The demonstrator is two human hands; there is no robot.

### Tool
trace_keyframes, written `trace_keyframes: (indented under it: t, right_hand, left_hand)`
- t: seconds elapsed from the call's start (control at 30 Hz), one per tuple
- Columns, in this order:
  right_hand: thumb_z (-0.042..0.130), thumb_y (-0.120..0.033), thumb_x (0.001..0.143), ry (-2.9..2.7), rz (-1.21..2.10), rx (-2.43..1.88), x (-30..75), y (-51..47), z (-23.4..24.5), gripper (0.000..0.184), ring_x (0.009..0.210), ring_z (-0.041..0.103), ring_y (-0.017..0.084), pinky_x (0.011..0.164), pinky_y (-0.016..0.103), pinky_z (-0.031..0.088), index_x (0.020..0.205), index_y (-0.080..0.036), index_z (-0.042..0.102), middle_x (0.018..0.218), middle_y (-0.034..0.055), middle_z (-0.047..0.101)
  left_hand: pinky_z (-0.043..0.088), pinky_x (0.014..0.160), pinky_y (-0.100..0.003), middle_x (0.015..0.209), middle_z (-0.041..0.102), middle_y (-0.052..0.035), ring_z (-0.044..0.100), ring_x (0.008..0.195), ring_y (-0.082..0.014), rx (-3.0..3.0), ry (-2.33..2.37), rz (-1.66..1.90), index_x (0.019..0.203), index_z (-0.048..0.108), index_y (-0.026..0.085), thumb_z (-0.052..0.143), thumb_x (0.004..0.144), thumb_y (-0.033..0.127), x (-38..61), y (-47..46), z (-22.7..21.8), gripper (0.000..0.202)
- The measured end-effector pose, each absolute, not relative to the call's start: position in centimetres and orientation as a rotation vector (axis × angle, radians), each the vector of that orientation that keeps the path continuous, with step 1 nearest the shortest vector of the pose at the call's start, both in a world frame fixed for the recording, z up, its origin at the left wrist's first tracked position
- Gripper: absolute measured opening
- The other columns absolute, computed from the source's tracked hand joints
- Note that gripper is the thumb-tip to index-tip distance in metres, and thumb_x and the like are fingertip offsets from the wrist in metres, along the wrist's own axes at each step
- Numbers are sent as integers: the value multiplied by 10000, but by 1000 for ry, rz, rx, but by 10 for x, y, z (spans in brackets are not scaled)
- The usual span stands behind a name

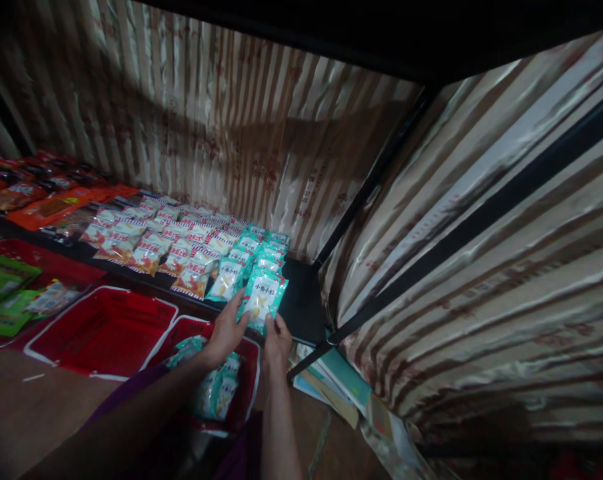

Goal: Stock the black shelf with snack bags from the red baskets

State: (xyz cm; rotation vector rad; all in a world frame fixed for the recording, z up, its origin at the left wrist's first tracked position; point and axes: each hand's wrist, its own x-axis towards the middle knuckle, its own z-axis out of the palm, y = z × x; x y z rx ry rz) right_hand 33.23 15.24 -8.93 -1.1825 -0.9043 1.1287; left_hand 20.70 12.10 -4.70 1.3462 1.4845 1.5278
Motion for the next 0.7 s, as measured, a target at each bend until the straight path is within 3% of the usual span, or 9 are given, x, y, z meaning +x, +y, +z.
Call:
trace_keyframes:
  t: [0.2,0.7]
  right_hand:
    - [721,-452,607,-909,1051,-1237,329,184,-87,477,783,648,172,744,266,503,980,-157,711,920,35,730]
    - [663,-519,611,-1089,870,-1389,331,210,-89,539,850,648,239,773,315,486,976,-127,711,918,76,730]
  left_hand:
    - [332,1090,-414,1376,471,-142,417,1294,-250,1536,1566,1526,1348,421,140,454,819,222,212,153,-59,536]
    - [296,1115,-426,1485,273,-210,270,1381,-257,1729,1695,1389,1398,315,57,345,870,174,223,180,-83,541]
